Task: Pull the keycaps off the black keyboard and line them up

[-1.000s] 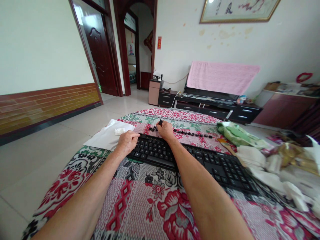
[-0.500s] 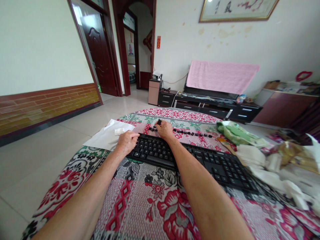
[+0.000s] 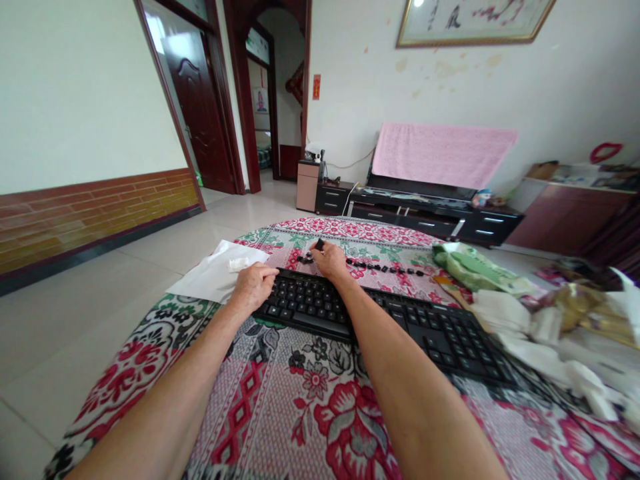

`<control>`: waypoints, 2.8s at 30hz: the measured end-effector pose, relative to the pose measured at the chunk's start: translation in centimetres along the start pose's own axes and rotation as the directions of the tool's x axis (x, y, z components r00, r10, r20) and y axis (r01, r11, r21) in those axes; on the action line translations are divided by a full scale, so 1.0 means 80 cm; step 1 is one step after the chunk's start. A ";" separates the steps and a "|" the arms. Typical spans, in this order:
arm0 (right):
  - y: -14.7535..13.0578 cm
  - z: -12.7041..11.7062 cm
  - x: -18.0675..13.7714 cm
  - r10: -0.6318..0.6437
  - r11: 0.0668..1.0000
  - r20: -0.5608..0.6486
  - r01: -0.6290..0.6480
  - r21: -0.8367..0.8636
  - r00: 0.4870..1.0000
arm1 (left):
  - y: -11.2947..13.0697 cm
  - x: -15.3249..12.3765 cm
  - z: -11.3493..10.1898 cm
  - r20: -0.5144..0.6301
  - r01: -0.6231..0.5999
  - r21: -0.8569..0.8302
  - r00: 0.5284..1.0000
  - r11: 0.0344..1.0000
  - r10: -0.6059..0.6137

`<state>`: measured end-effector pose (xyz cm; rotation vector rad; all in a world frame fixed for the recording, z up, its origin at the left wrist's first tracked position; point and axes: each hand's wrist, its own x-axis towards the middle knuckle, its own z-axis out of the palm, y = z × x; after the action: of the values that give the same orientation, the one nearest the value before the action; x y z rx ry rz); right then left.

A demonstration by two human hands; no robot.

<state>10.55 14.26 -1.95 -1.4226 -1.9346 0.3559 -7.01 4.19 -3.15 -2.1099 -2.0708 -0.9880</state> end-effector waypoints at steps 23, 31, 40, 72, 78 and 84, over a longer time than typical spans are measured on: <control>-0.043 -0.038 -0.068 -0.044 0.944 0.063 0.021 0.330 0.997 | 0.014 0.000 -0.010 -0.090 -0.066 0.002 0.994 0.998 0.066; -0.031 -0.030 -0.065 -0.076 0.912 0.084 0.035 0.410 0.994 | 0.016 0.000 -0.003 0.001 -0.154 -0.079 0.988 0.985 0.154; -0.028 -0.040 -0.067 -0.237 0.874 0.173 0.132 0.468 0.956 | 0.015 -0.001 0.002 0.004 -0.181 -0.011 0.983 0.983 0.181; -0.032 -0.034 -0.067 0.015 0.854 0.177 -0.105 0.510 0.984 | 0.016 -0.003 0.002 0.016 -0.125 -0.033 0.992 0.992 0.125; -0.041 -0.039 -0.074 0.022 0.837 0.252 -0.156 0.524 0.968 | 0.018 -0.003 0.001 0.022 -0.120 -0.034 0.992 0.992 0.121; -0.043 -0.043 -0.075 0.043 0.844 0.252 -0.170 0.509 0.967 | 0.020 -0.005 -0.002 0.029 -0.108 -0.018 0.994 0.994 0.109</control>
<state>11.30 6.91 0.34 -1.1529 -1.7394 1.0647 -5.59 3.61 -2.59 -2.2319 -1.9431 -0.9682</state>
